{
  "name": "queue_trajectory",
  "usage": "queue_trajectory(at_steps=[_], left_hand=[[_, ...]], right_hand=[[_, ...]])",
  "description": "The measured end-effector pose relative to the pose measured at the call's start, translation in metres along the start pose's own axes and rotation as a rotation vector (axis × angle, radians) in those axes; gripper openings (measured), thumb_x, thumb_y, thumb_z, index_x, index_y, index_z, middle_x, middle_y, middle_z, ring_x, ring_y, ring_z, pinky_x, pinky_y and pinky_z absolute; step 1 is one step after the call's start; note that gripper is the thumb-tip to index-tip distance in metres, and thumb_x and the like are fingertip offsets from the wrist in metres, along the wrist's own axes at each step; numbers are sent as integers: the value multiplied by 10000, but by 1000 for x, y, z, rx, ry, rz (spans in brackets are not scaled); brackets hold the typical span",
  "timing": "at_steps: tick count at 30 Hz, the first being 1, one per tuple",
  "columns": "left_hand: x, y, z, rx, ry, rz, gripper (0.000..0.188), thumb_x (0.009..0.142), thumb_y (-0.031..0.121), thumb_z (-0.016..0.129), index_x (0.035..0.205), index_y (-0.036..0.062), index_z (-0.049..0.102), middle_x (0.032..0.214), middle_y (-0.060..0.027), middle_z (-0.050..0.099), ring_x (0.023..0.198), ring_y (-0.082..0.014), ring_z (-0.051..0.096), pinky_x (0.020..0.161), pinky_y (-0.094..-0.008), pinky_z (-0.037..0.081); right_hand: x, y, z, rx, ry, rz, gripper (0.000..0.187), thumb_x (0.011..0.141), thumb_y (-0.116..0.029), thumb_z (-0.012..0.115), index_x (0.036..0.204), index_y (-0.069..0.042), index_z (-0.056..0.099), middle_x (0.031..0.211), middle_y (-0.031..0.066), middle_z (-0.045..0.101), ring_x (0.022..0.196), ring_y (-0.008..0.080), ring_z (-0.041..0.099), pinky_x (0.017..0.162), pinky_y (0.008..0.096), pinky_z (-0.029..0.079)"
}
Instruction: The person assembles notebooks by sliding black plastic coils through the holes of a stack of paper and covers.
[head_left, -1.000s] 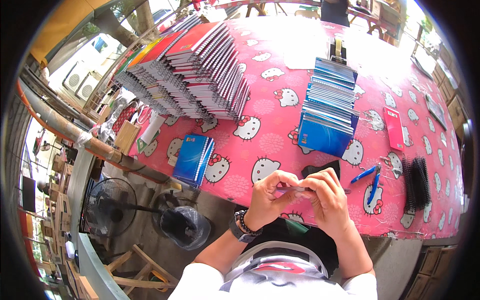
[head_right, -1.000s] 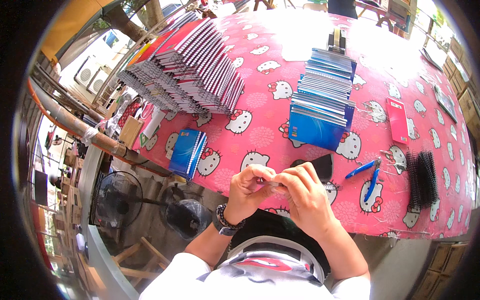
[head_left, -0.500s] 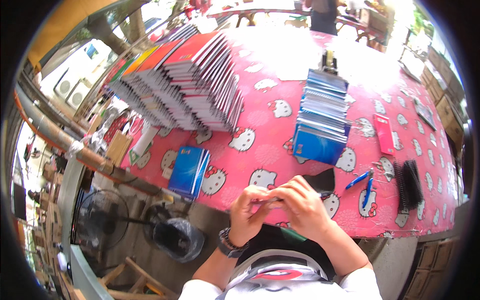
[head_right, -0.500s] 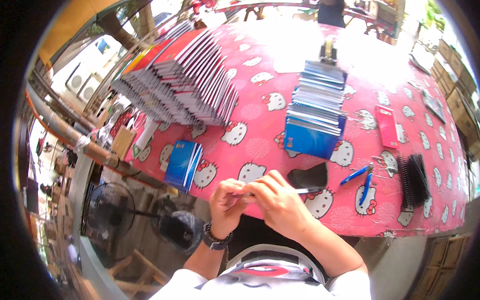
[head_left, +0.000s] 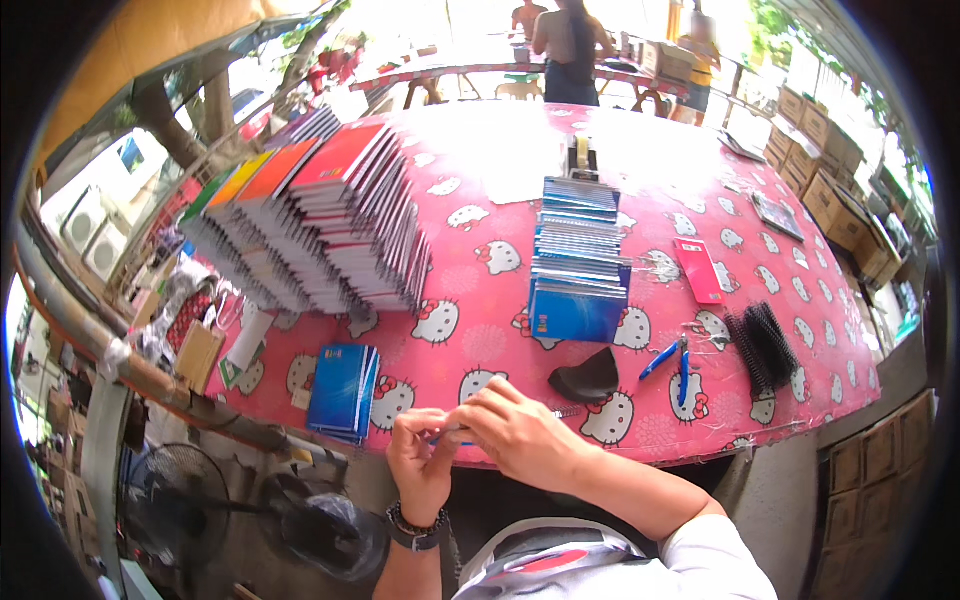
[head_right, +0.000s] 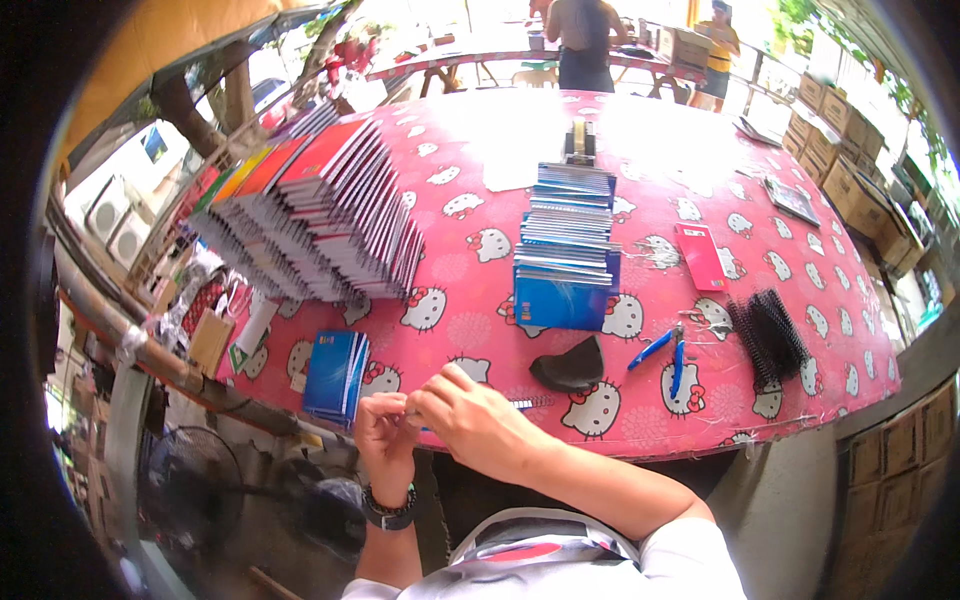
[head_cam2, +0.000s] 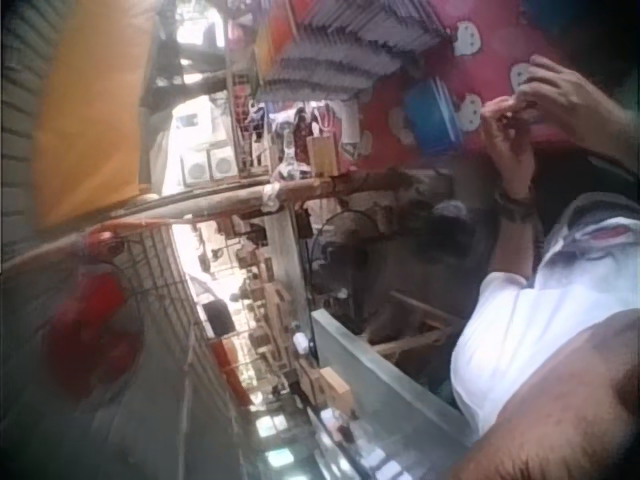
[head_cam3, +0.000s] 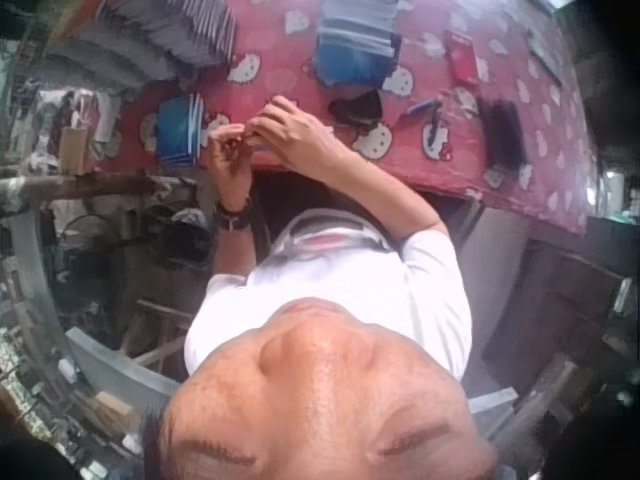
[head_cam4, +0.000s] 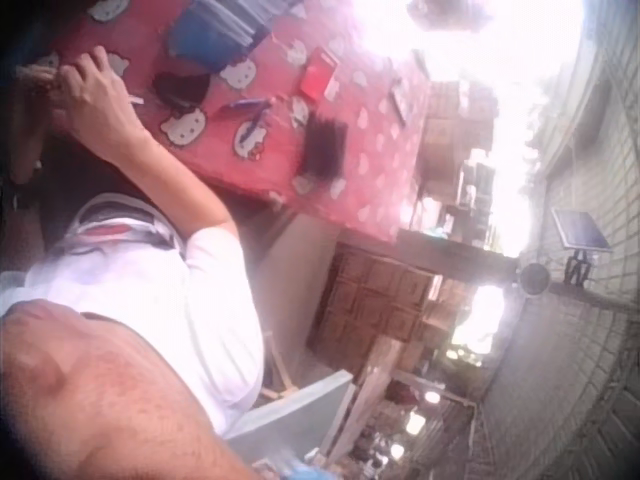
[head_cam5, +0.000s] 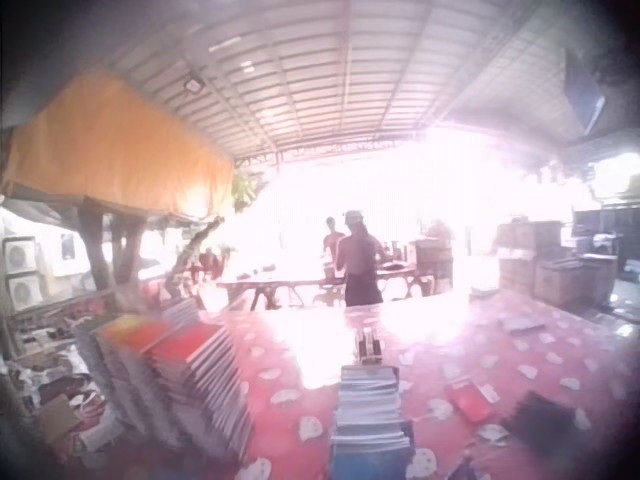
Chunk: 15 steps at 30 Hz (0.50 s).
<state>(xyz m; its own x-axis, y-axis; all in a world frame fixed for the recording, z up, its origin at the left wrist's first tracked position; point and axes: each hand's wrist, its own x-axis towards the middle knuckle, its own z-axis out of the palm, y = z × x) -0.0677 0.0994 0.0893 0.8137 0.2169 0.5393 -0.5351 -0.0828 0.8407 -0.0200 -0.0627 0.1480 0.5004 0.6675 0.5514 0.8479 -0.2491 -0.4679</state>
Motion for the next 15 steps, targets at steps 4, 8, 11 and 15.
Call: queue_trajectory(at_steps=[4,8,11,15], left_hand=[[10,-10,-46,0,493,-66,197,916,90,570,1098,41,513,965,-14,505,811,-85,463,689,-219,406],[23,-25,-108,-64,797,-143,368,919,158,592,1230,-2,478,988,-43,534,829,-128,511,679,-277,440],[-1,-74,-151,579,595,-339,396,912,200,602,1226,-9,480,1042,-79,532,892,-172,529,725,-324,456],[2,-81,-144,711,667,-238,435,885,291,641,1174,-13,527,1124,-123,535,1003,-229,525,887,-355,418]], right_hand=[[29,25,-10,-19,235,136,551,798,-100,680,1298,-35,459,1221,161,529,1148,332,476,980,399,391],[46,82,47,269,175,351,285,911,-88,586,1192,-51,556,1097,108,612,945,199,600,821,309,490],[71,98,120,324,22,498,411,926,-294,570,1244,-38,519,1169,211,578,1163,348,505,961,427,420],[101,102,185,382,227,577,478,930,-337,552,1268,-5,493,1240,232,544,1220,350,458,998,434,376]])
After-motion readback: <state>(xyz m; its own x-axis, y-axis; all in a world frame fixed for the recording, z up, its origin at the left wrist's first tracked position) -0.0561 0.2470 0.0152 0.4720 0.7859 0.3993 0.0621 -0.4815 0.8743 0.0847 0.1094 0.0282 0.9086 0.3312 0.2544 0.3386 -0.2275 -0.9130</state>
